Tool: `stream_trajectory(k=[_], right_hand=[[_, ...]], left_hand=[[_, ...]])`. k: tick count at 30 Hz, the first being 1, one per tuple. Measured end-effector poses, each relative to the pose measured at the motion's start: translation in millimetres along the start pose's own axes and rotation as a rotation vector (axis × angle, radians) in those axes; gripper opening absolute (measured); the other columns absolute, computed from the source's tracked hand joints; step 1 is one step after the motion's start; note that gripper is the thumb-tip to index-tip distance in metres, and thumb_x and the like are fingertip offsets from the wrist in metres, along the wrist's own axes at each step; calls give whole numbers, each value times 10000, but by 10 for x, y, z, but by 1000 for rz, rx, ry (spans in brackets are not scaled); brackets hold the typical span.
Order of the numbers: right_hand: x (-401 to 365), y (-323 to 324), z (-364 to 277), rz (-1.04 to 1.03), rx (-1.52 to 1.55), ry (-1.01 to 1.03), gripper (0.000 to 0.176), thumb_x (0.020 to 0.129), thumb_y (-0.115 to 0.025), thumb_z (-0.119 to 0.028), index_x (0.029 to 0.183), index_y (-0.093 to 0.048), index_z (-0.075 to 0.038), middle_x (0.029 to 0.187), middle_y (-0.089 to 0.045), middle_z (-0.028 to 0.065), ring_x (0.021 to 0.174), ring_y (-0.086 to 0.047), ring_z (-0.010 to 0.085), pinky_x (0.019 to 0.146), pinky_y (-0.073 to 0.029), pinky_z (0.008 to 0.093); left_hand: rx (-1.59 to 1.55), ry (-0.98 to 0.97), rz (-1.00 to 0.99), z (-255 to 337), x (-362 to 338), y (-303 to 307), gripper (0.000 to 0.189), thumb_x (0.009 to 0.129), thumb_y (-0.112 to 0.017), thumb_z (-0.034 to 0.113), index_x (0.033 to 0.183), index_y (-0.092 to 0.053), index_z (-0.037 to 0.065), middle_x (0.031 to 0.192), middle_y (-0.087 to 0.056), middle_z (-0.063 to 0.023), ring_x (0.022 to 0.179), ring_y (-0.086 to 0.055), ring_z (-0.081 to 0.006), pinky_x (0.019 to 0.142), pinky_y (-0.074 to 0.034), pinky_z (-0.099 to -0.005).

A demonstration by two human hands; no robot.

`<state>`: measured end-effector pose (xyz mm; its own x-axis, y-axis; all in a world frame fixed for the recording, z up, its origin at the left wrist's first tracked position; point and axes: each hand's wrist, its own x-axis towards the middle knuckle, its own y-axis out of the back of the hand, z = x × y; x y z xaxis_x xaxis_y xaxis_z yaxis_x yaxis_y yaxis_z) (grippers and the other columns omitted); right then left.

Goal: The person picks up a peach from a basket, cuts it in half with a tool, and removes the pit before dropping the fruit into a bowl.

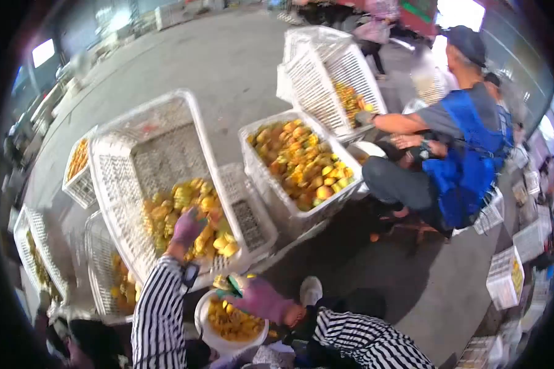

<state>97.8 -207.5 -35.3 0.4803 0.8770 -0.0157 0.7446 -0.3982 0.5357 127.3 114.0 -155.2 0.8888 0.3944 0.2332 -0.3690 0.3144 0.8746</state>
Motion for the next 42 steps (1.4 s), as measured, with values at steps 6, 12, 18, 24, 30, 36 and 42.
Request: stream_trajectory(k=[6, 12, 18, 24, 30, 36, 42], right_hand=[[470, -49, -116, 351, 116, -118, 674, 748, -701, -390, 1264, -447, -38, 1132, -560, 246, 1025, -564, 376, 841, -472, 432], [806, -239, -419, 353, 88, 3, 647, 668, -781, -300, 1172, -510, 1, 1054, -591, 221, 1002, -583, 353, 840, -481, 382], [897, -517, -569, 514, 313, 124, 646, 628, -785, -273, 1156, -507, -25, 1013, -595, 190, 935, -596, 368, 771, -494, 396], [1114, -476, -622, 300, 764, 43, 377, 733, -771, -164, 967, -513, -19, 794, -575, 23, 694, -546, 130, 653, -490, 281], [1067, -204, -732, 290, 190, 191, 498, 815, -677, -217, 1212, -481, 11, 915, -642, 182, 919, -634, 311, 808, -495, 376], [931, -342, -652, 159, -239, 199, 489, 846, -593, -362, 1186, -511, -20, 860, -641, 200, 798, -629, 345, 696, -494, 444], [839, -273, -737, 37, -309, 97, 458, 835, -613, -328, 1130, -527, 12, 798, -621, 227, 772, -613, 387, 686, -480, 462]], left_hand=[[-1231, 508, -155, 893, -539, 1144, 330, 884, -493, 401, 815, -590, 93, 657, -552, -14, 523, -510, -130, 454, -398, -271], [-1137, 289, -181, 1269, -1124, 1475, 298, 917, -478, 330, 1041, -539, 66, 788, -583, -41, 661, -561, -104, 550, -464, -247], [-1409, 250, 105, 1295, -1258, 1463, 304, 925, -491, 332, 1006, -565, 49, 883, -599, -23, 785, -582, -130, 700, -480, -260], [-2066, 508, 276, 966, -1164, 1353, 422, 925, -479, 468, 1091, -566, 91, 786, -558, -7, 667, -535, -142, 603, -441, -262], [-1922, 467, 228, 966, -1086, 1584, 515, 922, -429, 535, 1148, -545, 87, 791, -545, -11, 624, -514, -137, 521, -414, -256], [-1609, 517, 244, 1155, -1123, 1645, 557, 943, -373, 534, 1130, -542, 37, 826, -580, -20, 615, -541, -84, 502, -445, -212], [-1094, 348, 257, 1077, -1230, 1473, 496, 966, -346, 470, 1029, -569, 32, 848, -604, -58, 698, -560, -101, 588, -461, -227]])
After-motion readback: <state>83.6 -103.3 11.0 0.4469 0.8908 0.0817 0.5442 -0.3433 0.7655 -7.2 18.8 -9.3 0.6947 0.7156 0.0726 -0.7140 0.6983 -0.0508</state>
